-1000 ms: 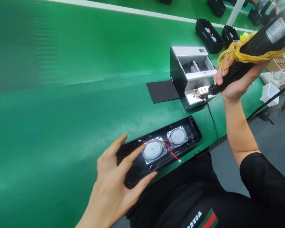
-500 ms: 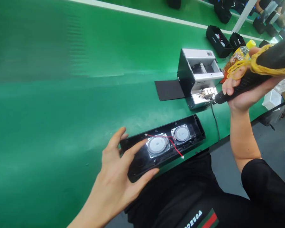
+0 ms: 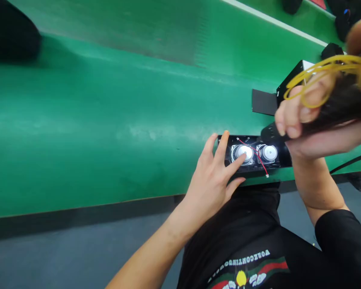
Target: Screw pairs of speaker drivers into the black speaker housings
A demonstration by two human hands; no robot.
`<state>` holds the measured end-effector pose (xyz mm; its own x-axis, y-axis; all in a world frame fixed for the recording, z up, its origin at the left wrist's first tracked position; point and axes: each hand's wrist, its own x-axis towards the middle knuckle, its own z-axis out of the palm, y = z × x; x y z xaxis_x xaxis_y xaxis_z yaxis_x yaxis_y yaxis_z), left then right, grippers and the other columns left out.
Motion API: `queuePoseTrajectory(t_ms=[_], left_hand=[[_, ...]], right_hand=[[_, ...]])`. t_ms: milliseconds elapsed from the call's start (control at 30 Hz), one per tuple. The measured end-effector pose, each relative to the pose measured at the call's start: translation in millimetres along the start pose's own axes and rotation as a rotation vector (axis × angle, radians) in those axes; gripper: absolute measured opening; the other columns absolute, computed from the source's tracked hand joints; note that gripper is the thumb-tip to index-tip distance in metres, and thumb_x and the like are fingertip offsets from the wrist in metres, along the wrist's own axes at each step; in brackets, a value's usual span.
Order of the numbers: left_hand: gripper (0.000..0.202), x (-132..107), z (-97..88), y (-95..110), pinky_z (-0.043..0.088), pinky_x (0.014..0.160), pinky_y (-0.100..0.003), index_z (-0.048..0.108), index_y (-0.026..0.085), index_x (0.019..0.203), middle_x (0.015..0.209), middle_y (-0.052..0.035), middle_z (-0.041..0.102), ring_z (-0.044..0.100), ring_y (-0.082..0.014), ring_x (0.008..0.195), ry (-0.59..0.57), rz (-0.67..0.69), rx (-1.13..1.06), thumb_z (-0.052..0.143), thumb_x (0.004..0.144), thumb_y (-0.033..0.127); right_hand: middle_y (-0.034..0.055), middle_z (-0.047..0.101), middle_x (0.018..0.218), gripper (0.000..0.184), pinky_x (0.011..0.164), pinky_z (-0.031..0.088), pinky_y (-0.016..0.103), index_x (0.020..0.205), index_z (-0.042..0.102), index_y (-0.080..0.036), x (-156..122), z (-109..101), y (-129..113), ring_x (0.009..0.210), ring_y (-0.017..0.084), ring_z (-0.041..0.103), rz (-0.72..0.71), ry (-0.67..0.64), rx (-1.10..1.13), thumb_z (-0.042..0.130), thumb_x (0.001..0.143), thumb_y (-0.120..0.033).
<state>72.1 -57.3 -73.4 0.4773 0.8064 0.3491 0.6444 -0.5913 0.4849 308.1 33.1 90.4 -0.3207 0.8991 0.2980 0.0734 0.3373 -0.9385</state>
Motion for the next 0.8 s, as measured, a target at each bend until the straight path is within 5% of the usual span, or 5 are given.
queuePoseTrajectory(t_ms=[100, 200, 300, 567, 800], left_hand=[[0.057, -2.0, 7.4, -3.2, 0.043, 0.131, -0.081, 0.069, 0.032, 0.154, 0.196, -0.0141, 0.011, 0.024, -0.0535, 0.176, 0.028, -0.008, -0.045, 0.082, 0.099, 0.02], [0.055, -3.6, 12.1, -4.8, 0.045, 0.132, -0.079, 0.069, 0.031, 0.155, 0.197, -0.0135, 0.008, 0.026, -0.052, 0.176, 0.049, 0.0, -0.094, 0.077, 0.102, 0.019], [0.05, -3.7, 12.8, -4.1, 0.049, 0.131, -0.075, 0.068, 0.03, 0.155, 0.196, -0.0158, 0.011, 0.031, -0.051, 0.175, 0.062, -0.002, -0.083, 0.073, 0.106, 0.021], [0.048, 0.4, 4.1, 0.8, 0.055, 0.126, -0.072, 0.073, 0.035, 0.154, 0.192, -0.0147, 0.029, 0.044, -0.0489, 0.169, 0.01, -0.057, 0.004, 0.076, 0.107, 0.03], [0.044, 5.8, -2.0, 1.5, 0.059, 0.119, -0.073, 0.077, 0.029, 0.15, 0.184, -0.0259, 0.041, 0.051, -0.0541, 0.163, -0.011, -0.032, 0.02, 0.077, 0.106, 0.03]], right_hand=[[-0.0088, 0.065, 0.08, 0.056, 0.06, 0.052, 0.026, 0.122, 0.071, -0.033, 5.0, 47.5, 32.7, 0.059, 0.009, 0.063, -0.095, 0.13, 0.264, 0.049, 0.101, -0.081], [-0.0037, 0.065, 0.081, 0.092, 0.05, 0.047, 0.029, 0.147, 0.056, -0.034, 9.2, 75.3, 58.1, 0.057, 0.017, 0.06, -0.005, 0.093, 0.206, 0.058, 0.081, -0.099], [0.0021, 0.064, 0.085, 0.113, 0.051, 0.048, 0.033, 0.155, 0.052, -0.026, 11.3, 82.1, 71.8, 0.061, 0.021, 0.06, 0.107, 0.124, 0.142, 0.043, 0.077, -0.108], [0.0024, 0.068, 0.084, 0.121, 0.054, 0.051, 0.034, 0.151, 0.06, -0.027, 11.3, 81.8, 83.2, 0.061, 0.019, 0.059, 0.146, 0.171, 0.11, 0.039, 0.072, -0.116], [-0.0052, 0.067, 0.072, 0.085, 0.046, 0.046, 0.03, 0.126, 0.062, -0.032, 14.5, 81.1, 74.3, 0.051, 0.017, 0.057, -0.009, 0.128, 0.26, 0.064, 0.081, -0.104]])
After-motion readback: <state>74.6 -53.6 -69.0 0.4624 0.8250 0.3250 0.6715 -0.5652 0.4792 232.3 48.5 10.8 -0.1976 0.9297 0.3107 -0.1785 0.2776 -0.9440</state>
